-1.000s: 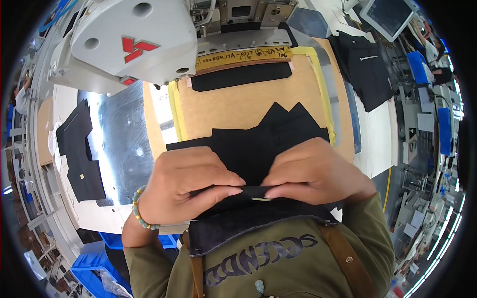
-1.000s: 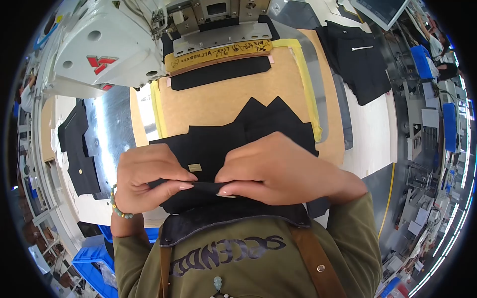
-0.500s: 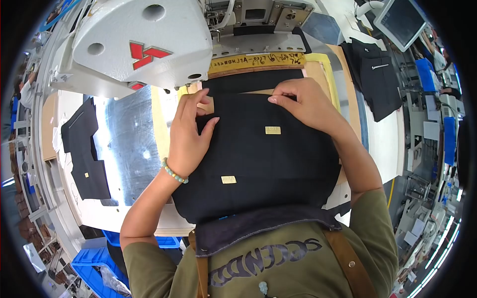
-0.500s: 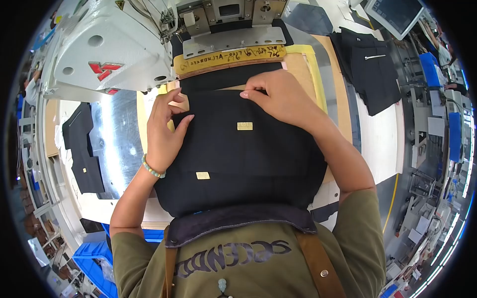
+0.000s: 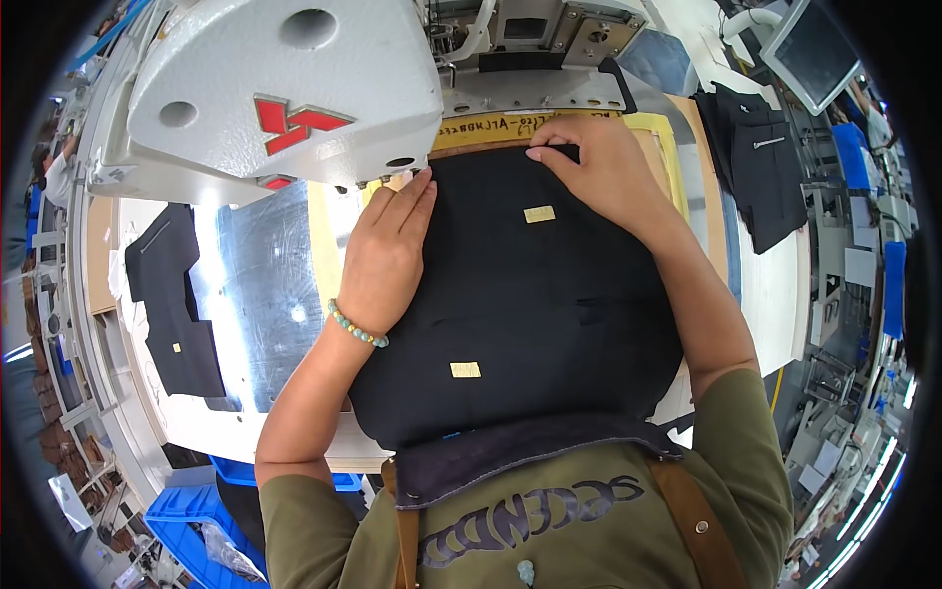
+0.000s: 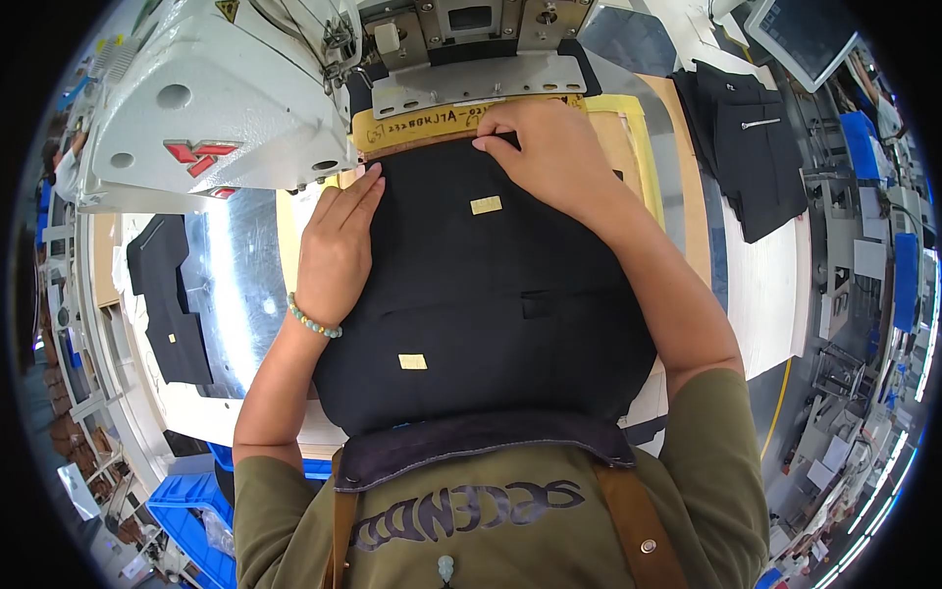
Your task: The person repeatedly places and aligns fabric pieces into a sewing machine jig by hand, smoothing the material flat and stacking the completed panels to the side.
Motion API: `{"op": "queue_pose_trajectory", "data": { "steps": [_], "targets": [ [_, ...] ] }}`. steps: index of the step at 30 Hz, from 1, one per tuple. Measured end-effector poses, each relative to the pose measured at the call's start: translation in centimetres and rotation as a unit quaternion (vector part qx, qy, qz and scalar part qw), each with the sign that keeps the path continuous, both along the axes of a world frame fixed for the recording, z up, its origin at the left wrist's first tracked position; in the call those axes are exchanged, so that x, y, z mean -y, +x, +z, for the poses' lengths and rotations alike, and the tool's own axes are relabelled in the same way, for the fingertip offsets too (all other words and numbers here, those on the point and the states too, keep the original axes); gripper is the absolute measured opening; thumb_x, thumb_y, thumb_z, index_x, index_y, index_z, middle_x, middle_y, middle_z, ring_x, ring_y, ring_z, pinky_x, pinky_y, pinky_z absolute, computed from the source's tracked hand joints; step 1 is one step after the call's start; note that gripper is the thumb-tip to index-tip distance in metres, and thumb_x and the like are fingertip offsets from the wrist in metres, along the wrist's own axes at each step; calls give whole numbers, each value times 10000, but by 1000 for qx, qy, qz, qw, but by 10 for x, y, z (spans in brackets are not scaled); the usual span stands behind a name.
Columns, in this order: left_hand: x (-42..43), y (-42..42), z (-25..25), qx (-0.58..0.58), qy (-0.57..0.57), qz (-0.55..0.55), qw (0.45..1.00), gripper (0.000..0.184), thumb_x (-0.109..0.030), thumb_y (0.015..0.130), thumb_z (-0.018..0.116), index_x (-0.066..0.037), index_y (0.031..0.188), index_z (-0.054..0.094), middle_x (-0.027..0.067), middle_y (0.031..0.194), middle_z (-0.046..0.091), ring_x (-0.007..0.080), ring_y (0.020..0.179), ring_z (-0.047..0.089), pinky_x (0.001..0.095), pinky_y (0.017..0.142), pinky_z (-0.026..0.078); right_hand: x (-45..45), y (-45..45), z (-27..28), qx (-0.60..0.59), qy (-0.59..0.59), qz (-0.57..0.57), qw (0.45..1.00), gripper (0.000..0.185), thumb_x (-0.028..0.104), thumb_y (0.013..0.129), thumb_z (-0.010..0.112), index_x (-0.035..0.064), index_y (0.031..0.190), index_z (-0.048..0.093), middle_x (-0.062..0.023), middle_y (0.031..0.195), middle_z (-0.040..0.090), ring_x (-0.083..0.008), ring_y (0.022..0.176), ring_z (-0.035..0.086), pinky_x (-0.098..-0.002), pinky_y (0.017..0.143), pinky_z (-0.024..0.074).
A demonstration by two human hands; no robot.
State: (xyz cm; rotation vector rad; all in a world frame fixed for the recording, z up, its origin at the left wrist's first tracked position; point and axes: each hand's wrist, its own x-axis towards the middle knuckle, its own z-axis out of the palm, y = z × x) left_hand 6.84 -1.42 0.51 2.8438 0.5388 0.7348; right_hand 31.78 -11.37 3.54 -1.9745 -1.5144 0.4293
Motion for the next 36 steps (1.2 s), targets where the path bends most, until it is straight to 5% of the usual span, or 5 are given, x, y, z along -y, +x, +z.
{"op": "queue_pose_trajectory", "data": {
  "steps": [9, 18, 25, 36],
  "targets": [
    [0, -1, 0, -7, -9, 8, 1000, 361, 114, 808, 616, 85, 1160, 690, 138, 1258, 689, 276, 897, 639, 363, 850, 566, -3, 1, -3, -9, -15, 2, 1000, 137, 158, 885, 714, 56, 973, 739, -78, 822, 734, -191, 553, 505, -329, 544, 413],
    [-2, -1, 6, -35, 7, 13, 999, 421, 110, 751, 640, 18, 1154, 715, 99, 1270, 688, 263, 917, 635, 367, 856, 567, 0, 2, -4, -13, 13, 29, 999, 140, 126, 877, 712, 30, 977, 731, -129, 877, 738, -282, 817, 716, -349, 725, 522],
    [-2, -1, 8, -42, 16, 12, 999, 422, 104, 739, 648, 16, 1146, 715, 91, 1273, 685, 260, 942, 640, 366, 866, 566, -1, 0, -2, -4, -7, -2, 1000, 122, 142, 869, 733, 58, 958, 739, -86, 878, 751, -215, 568, 551, -344, 575, 444],
    [3, 3, 10, -107, 88, 23, 990, 400, 43, 766, 653, 40, 1165, 686, 124, 1295, 658, 292, 1126, 615, 402, 1006, 505, -3, -1, -10, 0, 16, -27, 1000, 105, 157, 855, 747, 70, 913, 750, -69, 825, 750, -205, 551, 562, -343, 554, 443]
  ]
}}
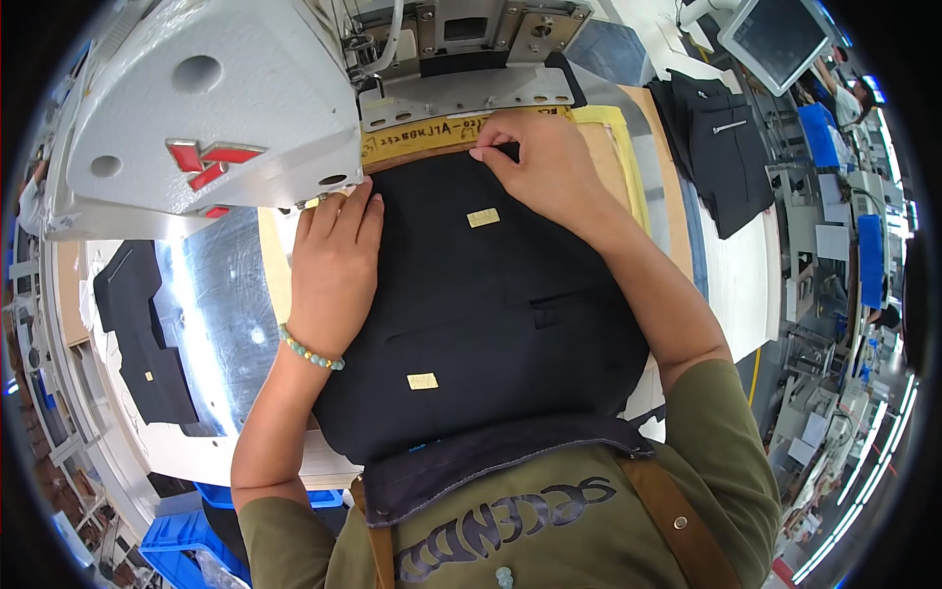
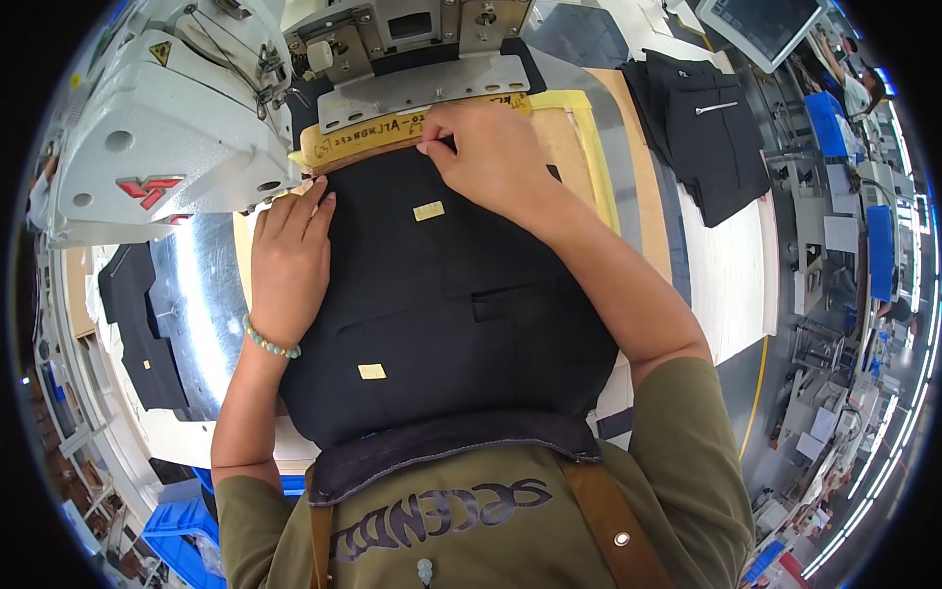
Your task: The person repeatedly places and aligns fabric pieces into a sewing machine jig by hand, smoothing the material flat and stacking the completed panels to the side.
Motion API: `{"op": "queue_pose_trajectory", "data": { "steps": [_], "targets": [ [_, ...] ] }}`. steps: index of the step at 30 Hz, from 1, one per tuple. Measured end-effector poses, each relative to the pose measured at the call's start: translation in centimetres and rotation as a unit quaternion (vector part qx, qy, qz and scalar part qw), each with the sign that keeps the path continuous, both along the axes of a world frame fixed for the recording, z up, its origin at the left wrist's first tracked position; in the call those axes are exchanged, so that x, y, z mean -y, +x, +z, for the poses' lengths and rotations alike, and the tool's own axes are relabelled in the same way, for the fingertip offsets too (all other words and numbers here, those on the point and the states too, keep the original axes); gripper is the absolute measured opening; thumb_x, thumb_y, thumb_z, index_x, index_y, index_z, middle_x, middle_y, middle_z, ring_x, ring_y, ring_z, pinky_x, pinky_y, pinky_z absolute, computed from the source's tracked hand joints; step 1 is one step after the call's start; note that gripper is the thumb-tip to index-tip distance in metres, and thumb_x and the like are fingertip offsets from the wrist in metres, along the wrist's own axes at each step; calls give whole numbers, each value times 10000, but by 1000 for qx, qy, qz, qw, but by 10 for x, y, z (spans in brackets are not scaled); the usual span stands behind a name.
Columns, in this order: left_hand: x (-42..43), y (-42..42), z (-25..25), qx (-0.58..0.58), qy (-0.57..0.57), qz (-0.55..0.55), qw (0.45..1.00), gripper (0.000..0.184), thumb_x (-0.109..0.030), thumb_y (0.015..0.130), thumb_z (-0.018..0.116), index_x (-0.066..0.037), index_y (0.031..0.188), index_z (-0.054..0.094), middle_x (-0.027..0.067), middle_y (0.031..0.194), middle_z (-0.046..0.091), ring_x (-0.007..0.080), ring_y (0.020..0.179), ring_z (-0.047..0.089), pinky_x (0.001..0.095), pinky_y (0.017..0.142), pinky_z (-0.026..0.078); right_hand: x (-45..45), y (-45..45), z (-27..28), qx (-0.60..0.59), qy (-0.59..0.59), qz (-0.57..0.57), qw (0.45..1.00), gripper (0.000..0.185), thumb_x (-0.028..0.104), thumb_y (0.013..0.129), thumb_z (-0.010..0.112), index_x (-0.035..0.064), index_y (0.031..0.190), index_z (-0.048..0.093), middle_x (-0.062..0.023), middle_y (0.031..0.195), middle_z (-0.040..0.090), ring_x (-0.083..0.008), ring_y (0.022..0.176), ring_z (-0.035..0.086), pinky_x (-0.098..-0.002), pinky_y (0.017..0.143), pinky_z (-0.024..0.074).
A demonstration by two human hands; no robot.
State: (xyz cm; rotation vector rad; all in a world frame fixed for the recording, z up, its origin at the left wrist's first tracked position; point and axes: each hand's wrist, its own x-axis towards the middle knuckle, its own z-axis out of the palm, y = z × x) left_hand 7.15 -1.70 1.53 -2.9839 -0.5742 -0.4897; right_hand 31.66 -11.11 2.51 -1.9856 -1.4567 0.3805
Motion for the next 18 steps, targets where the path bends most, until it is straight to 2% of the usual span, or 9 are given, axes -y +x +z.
{"op": "queue_pose_trajectory", "data": {
  "steps": [3, 6, 7, 13, 18],
  "targets": [
    [7, 16, 4, -21, -13, -22, 999, 404, -4, 793, 662, 57, 1193, 658, 152, 1345, 624, 315, 1233, 581, 413, 1063, 471, 0, 0, -3, 3, 13, -2, 1000, 101, 157, 851, 748, 71, 903, 749, -69, 792, 736, -210, 548, 568, -346, 550, 443],
    [12, 39, 3, 22, -36, -110, 993, 411, -34, 820, 673, 67, 1217, 640, 169, 1383, 597, 325, 1274, 564, 419, 1082, 460, -1, 0, -3, 11, 18, -2, 1000, 98, 159, 849, 749, 72, 894, 745, -75, 763, 720, -220, 547, 571, -349, 549, 446],
    [12, 44, -4, 26, -56, -127, 990, 416, -67, 854, 677, 43, 1253, 634, 145, 1414, 582, 307, 1272, 565, 412, 1070, 466, 0, -1, -3, 15, 18, -4, 1000, 97, 160, 848, 749, 73, 891, 743, -78, 753, 714, -225, 547, 571, -350, 550, 447],
    [13, 47, -11, 45, -56, -102, 992, 378, -89, 895, 660, -20, 1266, 654, 90, 1399, 604, 276, 1262, 568, 394, 1041, 476, -1, -2, -4, 45, 25, -5, 999, 100, 176, 843, 750, 81, 872, 737, -79, 733, 704, -245, 555, 589, -360, 548, 450],
    [12, 48, -12, 50, -69, -99, 991, 425, -38, 853, 641, -24, 1278, 638, 89, 1388, 612, 279, 1249, 574, 403, 1025, 482, -1, -2, 0, 79, 15, -11, 997, 102, 191, 832, 749, 98, 873, 742, -63, 797, 721, -249, 595, 613, -366, 569, 462]
  ]
}}
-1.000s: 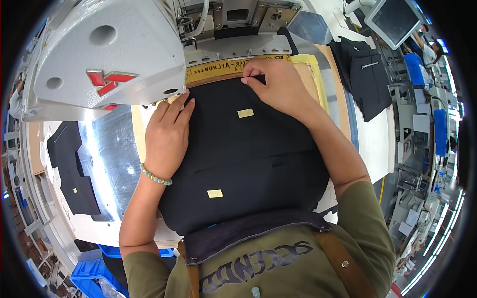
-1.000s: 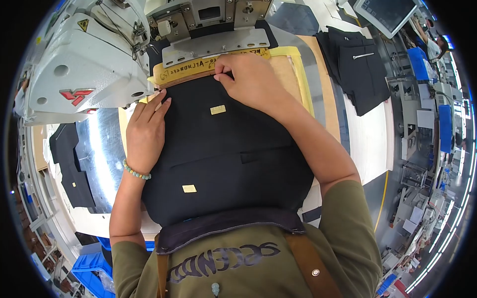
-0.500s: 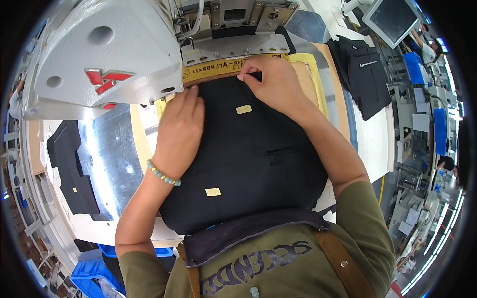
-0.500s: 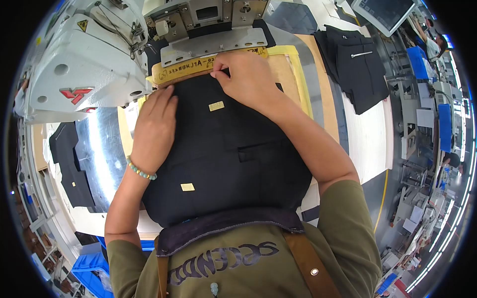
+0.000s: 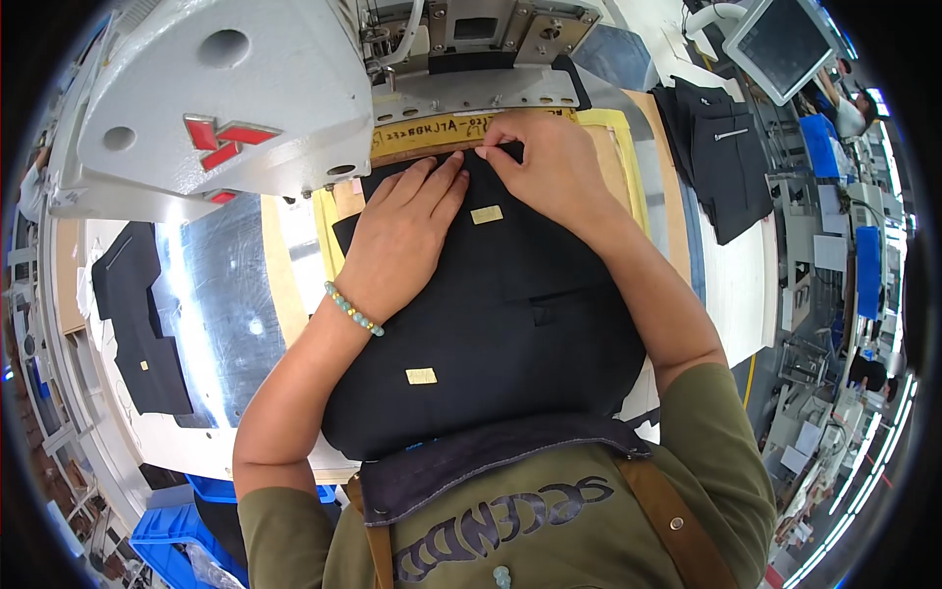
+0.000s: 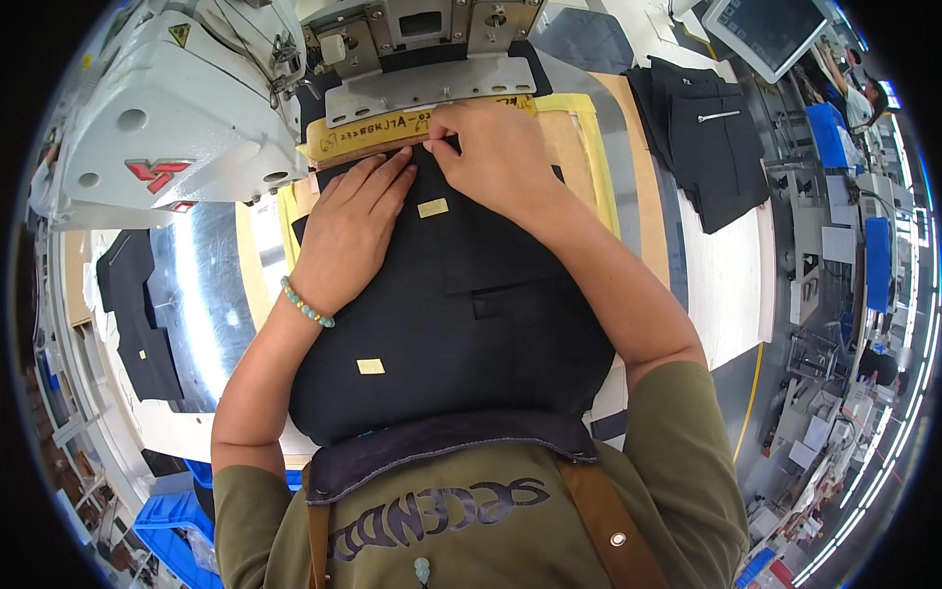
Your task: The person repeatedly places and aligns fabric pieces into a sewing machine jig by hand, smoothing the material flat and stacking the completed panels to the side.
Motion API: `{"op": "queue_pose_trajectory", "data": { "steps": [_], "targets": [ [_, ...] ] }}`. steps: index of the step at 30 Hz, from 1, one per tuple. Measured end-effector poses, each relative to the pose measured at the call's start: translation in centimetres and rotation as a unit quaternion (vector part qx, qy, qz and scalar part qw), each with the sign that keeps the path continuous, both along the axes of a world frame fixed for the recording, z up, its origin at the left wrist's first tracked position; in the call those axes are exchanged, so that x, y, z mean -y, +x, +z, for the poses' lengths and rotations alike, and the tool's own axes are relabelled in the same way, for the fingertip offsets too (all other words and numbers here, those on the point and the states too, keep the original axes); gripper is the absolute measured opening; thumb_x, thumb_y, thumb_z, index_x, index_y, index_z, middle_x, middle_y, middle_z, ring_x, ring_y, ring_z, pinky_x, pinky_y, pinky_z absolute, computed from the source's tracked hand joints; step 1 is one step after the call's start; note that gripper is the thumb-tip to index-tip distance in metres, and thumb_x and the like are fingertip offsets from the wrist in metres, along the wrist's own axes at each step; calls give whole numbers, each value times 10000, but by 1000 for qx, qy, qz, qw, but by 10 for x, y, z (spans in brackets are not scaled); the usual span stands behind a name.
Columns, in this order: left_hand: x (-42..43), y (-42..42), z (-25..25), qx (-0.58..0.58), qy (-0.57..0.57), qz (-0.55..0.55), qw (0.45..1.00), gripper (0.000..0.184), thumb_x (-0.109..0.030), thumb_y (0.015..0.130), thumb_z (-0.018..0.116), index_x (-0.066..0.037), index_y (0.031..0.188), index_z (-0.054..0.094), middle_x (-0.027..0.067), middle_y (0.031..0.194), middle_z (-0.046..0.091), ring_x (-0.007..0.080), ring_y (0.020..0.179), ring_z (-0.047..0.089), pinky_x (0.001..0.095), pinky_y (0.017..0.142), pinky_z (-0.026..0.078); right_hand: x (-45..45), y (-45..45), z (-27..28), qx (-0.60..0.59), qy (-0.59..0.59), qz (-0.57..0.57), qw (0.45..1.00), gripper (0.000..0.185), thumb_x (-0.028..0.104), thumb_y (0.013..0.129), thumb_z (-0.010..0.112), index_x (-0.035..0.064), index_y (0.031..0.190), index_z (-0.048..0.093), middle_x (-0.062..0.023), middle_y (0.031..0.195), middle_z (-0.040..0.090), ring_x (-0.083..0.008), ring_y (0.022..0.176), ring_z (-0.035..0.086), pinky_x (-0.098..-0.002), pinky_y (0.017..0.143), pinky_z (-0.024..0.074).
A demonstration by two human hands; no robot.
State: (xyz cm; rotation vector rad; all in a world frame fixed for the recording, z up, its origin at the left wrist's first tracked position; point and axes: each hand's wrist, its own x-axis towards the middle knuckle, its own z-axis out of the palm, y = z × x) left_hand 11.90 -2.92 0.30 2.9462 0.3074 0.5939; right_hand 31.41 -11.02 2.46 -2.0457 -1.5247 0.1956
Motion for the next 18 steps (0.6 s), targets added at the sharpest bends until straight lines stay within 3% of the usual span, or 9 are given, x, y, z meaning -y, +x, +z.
{"op": "queue_pose_trajectory", "data": {
  "steps": [10, 11, 14, 18],
  "targets": [
    [3, -3, -1, -12, 17, 6, 1000, 480, -17, 850, 618, -20, 1329, 603, 85, 1456, 572, 292, 1269, 565, 404, 1014, 480, 35, 44, 8, -2, 6, -40, 999, 106, 114, 809, 764, 17, 850, 747, -97, 822, 716, -248, 669, 645, -318, 636, 501],
    [3, -4, -2, -13, 15, 5, 1000, 480, -20, 854, 618, -18, 1334, 600, 87, 1460, 568, 292, 1275, 561, 405, 1020, 477, 42, 52, 8, -1, -20, -44, 999, 122, 111, 819, 767, 14, 891, 751, -91, 897, 723, -262, 761, 667, -347, 697, 524],
    [2, -4, -4, -14, 13, 3, 1000, 480, -30, 864, 618, -11, 1344, 593, 91, 1469, 559, 291, 1291, 549, 404, 1036, 467, 53, 49, 16, 178, 31, 4, 983, 133, 98, 859, 733, 45, 977, 764, -94, 1045, 729, -281, 932, 678, -364, 817, 536],
    [2, -4, -6, -13, 13, 3, 1000, 487, -39, 867, 620, -5, 1351, 585, 100, 1469, 557, 288, 1306, 539, 401, 1049, 459, 50, 8, 24, 99, 38, 145, 984, 257, 63, 885, 686, 62, 1137, 738, -91, 1226, 694, -295, 1155, 639, -389, 982, 514]
  ]
}}
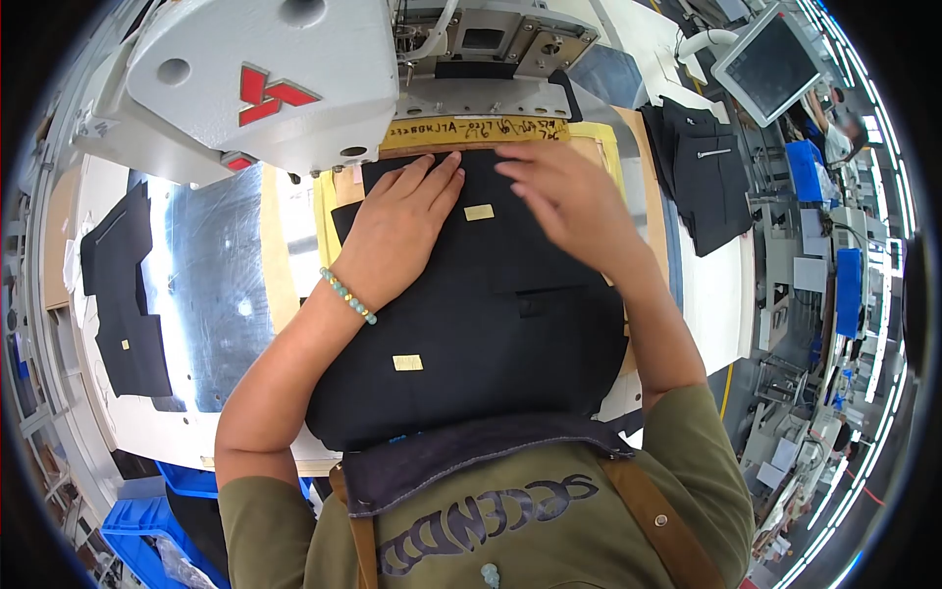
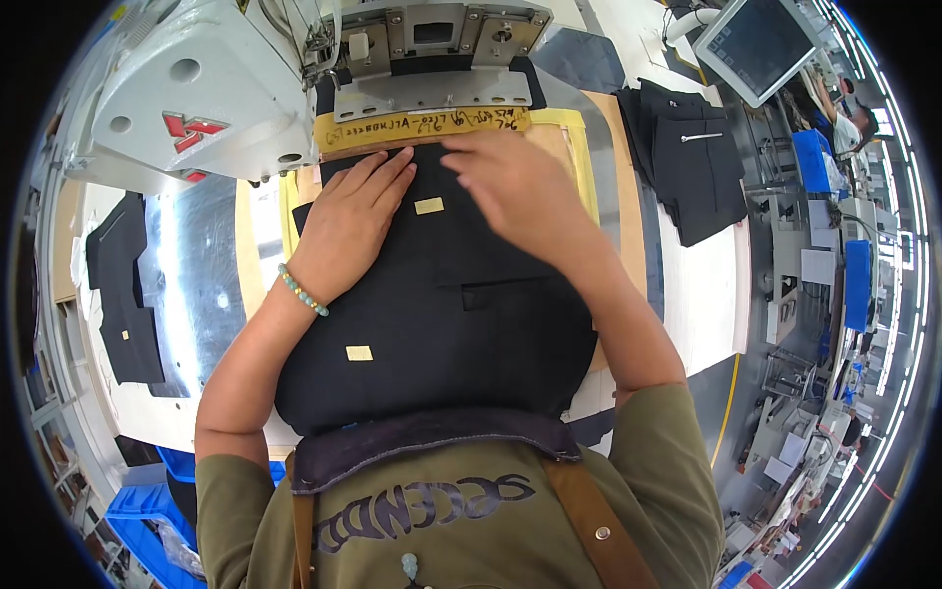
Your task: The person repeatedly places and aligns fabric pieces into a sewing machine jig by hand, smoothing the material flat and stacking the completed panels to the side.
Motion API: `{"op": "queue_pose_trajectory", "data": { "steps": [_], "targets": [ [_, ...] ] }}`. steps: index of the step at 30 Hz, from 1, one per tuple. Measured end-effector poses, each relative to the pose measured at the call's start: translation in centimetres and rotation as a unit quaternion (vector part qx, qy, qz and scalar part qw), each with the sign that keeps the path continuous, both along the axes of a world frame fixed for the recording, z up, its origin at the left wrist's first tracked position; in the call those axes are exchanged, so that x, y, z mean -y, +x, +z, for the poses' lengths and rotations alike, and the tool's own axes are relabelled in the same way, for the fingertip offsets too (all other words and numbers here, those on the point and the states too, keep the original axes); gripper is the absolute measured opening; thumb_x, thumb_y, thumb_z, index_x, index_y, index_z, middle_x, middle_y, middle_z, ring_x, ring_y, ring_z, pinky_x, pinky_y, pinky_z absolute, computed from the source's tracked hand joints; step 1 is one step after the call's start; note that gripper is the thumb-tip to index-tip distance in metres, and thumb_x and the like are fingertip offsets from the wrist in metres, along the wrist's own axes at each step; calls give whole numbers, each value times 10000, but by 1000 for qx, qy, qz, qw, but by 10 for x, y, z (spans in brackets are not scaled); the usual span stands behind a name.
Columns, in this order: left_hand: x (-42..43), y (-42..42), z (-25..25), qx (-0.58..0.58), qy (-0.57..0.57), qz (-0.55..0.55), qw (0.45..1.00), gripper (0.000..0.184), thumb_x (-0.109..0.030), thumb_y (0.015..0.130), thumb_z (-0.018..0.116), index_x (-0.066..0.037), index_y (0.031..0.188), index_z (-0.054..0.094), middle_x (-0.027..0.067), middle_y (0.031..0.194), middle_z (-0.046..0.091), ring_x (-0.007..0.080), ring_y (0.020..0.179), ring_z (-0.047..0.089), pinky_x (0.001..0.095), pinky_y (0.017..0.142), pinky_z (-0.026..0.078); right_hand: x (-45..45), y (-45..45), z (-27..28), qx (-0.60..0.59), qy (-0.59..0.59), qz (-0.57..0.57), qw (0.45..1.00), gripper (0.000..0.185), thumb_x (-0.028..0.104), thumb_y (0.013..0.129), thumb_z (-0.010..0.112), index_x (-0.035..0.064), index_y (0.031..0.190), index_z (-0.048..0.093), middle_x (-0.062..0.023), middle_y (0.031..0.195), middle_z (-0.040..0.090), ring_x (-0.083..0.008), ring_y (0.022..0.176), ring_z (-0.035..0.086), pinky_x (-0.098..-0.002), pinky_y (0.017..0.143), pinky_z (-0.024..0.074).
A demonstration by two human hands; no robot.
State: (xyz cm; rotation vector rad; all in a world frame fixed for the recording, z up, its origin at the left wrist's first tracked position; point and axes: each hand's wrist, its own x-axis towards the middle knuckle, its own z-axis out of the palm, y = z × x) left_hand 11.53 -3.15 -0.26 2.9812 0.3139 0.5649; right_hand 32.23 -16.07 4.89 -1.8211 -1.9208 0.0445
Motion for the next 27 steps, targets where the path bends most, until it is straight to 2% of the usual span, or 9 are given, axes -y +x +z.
{"op": "queue_pose_trajectory", "data": {
  "steps": [3, 6, 9, 19, 27],
  "targets": [
    [1, 1, 1, -1, 3, 3, 1000, 492, -43, 869, 618, -4, 1358, 578, 101, 1466, 557, 284, 1312, 534, 400, 1052, 456, -6, -16, -11, 1, -39, 32, 999, 350, 49, 892, 662, 51, 1241, 692, -77, 1309, 666, -289, 1238, 614, -409, 1042, 507],
    [1, 1, 1, -2, 4, 3, 1000, 498, -45, 870, 616, -3, 1365, 571, 99, 1465, 557, 281, 1315, 529, 401, 1055, 452, -8, -15, -19, 56, -36, 43, 997, 340, 48, 904, 641, 58, 1240, 695, -76, 1327, 663, -282, 1244, 612, -400, 1037, 516],
    [1, 1, 1, -6, 7, 3, 1000, 494, -54, 876, 616, -3, 1365, 572, 100, 1465, 557, 278, 1314, 527, 399, 1053, 450, -8, -15, -20, 57, -38, 39, 997, 341, 51, 905, 634, 60, 1240, 696, -70, 1340, 662, -277, 1245, 614, -394, 1032, 523],
    [-2, -17, 15, -26, -68, 5, 997, 433, -112, 914, 666, 23, 1320, 609, 143, 1443, 568, 312, 1360, 509, 406, 1146, 416, -11, -17, -17, 79, -43, 27, 996, 390, 35, 866, 661, 86, 1250, 703, -40, 1319, 678, -252, 1208, 633, -375, 997, 540],
    [-2, -48, 16, -59, -11, 49, 997, 447, -154, 918, 680, 30, 1319, 616, 158, 1441, 570, 326, 1325, 531, 402, 1125, 440, -12, -21, -11, 86, -48, 32, 995, 392, 25, 852, 661, 84, 1237, 707, -26, 1321, 677, -235, 1153, 638, -363, 933, 557]
  ]
}}
